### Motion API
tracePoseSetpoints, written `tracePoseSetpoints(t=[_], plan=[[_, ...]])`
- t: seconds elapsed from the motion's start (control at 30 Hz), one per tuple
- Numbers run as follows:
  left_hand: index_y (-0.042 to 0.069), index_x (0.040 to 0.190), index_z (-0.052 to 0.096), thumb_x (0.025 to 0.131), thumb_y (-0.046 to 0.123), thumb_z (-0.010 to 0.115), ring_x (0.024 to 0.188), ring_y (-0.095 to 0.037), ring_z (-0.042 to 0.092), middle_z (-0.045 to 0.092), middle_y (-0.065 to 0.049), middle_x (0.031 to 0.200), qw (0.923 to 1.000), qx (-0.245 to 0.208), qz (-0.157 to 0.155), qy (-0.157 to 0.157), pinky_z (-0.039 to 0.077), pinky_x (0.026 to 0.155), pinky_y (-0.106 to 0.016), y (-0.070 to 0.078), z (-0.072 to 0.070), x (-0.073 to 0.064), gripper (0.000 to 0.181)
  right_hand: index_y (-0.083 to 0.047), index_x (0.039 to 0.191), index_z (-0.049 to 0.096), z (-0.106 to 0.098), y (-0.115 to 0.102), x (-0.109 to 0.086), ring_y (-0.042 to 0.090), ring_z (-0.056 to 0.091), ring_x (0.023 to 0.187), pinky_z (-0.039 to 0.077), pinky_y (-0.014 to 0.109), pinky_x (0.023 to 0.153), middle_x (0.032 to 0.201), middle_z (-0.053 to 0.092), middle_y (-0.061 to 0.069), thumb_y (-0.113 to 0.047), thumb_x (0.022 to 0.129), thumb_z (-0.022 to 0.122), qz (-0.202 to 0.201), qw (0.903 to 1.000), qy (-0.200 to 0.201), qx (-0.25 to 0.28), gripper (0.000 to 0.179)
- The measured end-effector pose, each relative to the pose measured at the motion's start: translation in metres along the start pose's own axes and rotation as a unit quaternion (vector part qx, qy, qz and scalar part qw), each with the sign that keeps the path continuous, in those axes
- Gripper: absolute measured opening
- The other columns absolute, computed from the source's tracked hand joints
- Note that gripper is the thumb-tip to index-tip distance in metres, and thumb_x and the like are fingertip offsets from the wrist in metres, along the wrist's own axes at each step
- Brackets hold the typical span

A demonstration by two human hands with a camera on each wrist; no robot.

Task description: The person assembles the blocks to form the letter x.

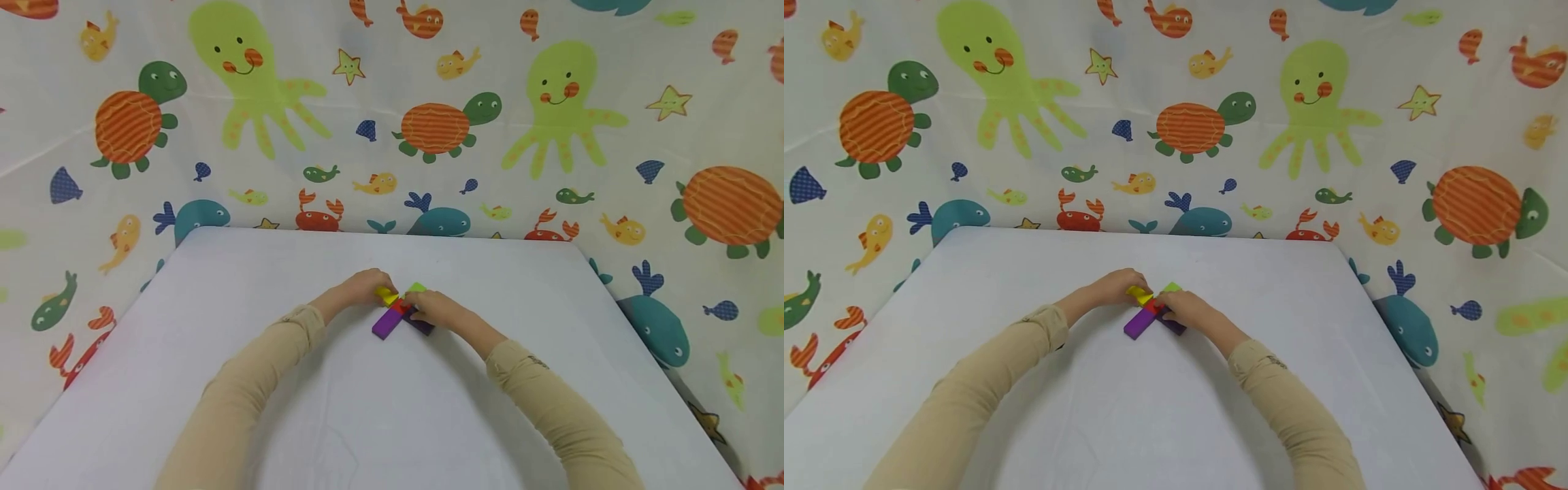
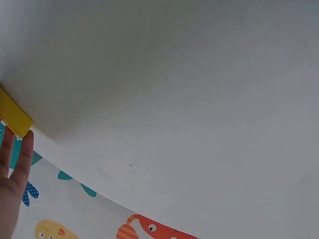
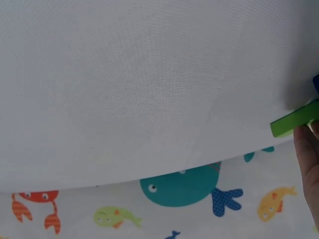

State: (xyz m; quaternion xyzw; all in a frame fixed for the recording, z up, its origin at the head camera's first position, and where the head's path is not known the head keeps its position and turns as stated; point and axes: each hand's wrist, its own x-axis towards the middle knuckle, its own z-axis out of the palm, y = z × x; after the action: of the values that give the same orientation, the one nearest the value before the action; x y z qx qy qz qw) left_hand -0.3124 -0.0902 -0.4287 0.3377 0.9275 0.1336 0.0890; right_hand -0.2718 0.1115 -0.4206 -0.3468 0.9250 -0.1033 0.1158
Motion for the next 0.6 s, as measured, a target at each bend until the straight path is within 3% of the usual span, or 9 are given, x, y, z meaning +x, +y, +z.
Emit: tracePoseSetpoints(t=[0.6], plan=[[0.010, 0.113, 0.068, 0.083, 0.013, 0.071, 0.116, -0.024, 0.054, 0.066, -0.006, 0.118, 0.9994, -0.014, -0.032, 0.001, 0.041, 0.105, -0.039, 0.0035, 0.0006, -0.0005, 0.030, -0.005, 0.119, 0.059, 0.0006, 0.0026, -0.0002, 0.023, 0.061, 0.109, 0.048, 0.035, 0.098, 0.122, 0.063, 0.010, -0.012, 0.090, 0.063, -0.005, 1.0000, 0.006, -0.003, 0.030]])
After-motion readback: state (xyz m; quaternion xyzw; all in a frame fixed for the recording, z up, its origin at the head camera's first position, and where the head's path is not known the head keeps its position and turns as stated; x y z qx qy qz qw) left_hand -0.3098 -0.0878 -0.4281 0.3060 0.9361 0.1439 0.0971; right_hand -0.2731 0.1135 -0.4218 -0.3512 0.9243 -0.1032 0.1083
